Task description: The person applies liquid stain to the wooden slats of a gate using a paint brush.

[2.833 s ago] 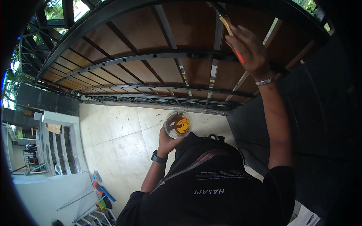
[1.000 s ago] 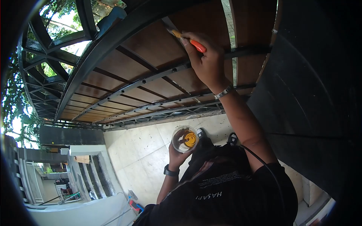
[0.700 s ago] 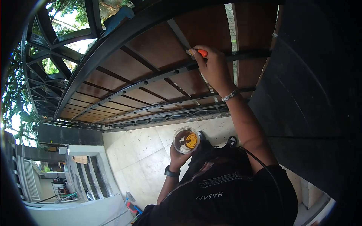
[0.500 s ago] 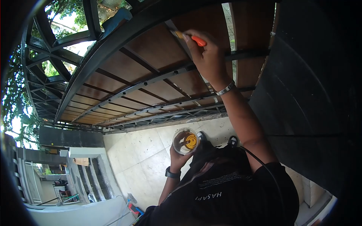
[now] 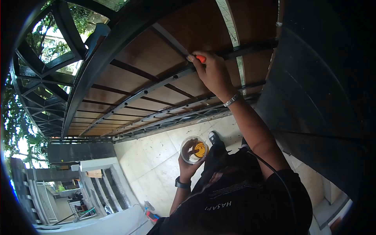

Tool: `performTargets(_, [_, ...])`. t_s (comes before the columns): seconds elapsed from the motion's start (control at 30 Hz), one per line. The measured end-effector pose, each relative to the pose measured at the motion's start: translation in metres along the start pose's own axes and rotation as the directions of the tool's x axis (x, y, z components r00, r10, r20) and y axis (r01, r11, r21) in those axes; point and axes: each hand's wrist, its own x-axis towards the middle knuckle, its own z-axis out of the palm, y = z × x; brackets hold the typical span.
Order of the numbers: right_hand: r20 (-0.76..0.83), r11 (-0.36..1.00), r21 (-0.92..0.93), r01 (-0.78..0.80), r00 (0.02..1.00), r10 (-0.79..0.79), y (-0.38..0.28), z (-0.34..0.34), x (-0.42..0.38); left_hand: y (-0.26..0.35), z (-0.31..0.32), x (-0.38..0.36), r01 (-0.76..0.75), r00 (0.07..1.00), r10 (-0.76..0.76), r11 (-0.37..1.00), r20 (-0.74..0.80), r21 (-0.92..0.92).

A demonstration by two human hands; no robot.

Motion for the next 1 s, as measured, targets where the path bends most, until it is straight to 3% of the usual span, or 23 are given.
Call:
performTargets(0.07, [-0.104, 0.966, 0.255, 0.052, 0.994, -0.026, -0.004, 0.0, 0.01, 0.001, 0.0, -0.002, 0.013, 1.0, -0.013, 1.0, -0.007, -0.002])
performTargets(0.1, [-0.105, 0.965, 0.256, 0.05, 0.994, -0.023, -0.012, -0.003, 0.016, 0.001, 0.0, 0.0, 0.018, 1.0, -0.018, 1.0, -0.016, -0.008])
performTargets(0.17, [-0.239, 0.842, 0.53, 0.102, 0.97, 0.032, -0.026, -0.011, 0.02, -0.001, 0.0, -0.001, 0.027, 0.999, -0.027, 1.0, -0.026, 0.005])
performTargets(0.4, [-0.148, 0.908, 0.419, 0.017, 0.988, 0.049, 0.008, 0.0, -0.007, 0.0, -0.002, -0.004, 0.052, 0.998, -0.051, 0.998, -0.048, 0.02])
performTargets(0.47, [-0.029, 0.981, 0.181, -0.063, 0.997, 0.069, 0.015, 0.003, -0.01, 0.0, -0.002, -0.003, 0.047, 0.998, -0.046, 0.998, -0.042, 0.03])
performTargets(0.57, [-0.005, 0.994, 0.088, -0.062, 0.998, 0.063, 0.015, 0.004, -0.001, 0.001, -0.001, 0.001, 0.028, 0.999, -0.027, 0.999, -0.037, 0.035])
performTargets(0.6, [0.002, 0.994, 0.089, -0.06, 0.998, 0.06, 0.009, 0.003, 0.002, 0.002, -0.001, 0.0, 0.025, 0.999, -0.024, 0.999, -0.038, 0.036])
performTargets(0.67, [-0.207, 0.944, 0.325, 0.062, 0.978, 0.007, -0.009, 0.001, 0.014, 0.004, 0.001, 0.002, 0.027, 0.999, -0.027, 1.0, -0.043, 0.006])
performTargets(0.77, [-0.252, 0.886, 0.457, 0.081, 0.967, 0.041, -0.014, 0.003, 0.014, 0.006, -0.003, 0.007, 0.024, 0.998, -0.026, 0.999, -0.061, -0.024])
performTargets(0.83, [-0.197, 0.877, 0.479, 0.043, 0.979, 0.06, -0.017, -0.001, 0.009, 0.008, -0.006, 0.01, -0.009, 1.0, 0.008, 0.998, -0.028, -0.058])
performTargets(1.0, [-0.001, 0.986, 0.153, -0.058, 0.998, 0.059, 0.009, 0.008, -0.006, 0.001, -0.027, 0.02, -0.045, 0.999, 0.045, 0.997, 0.012, -0.062])
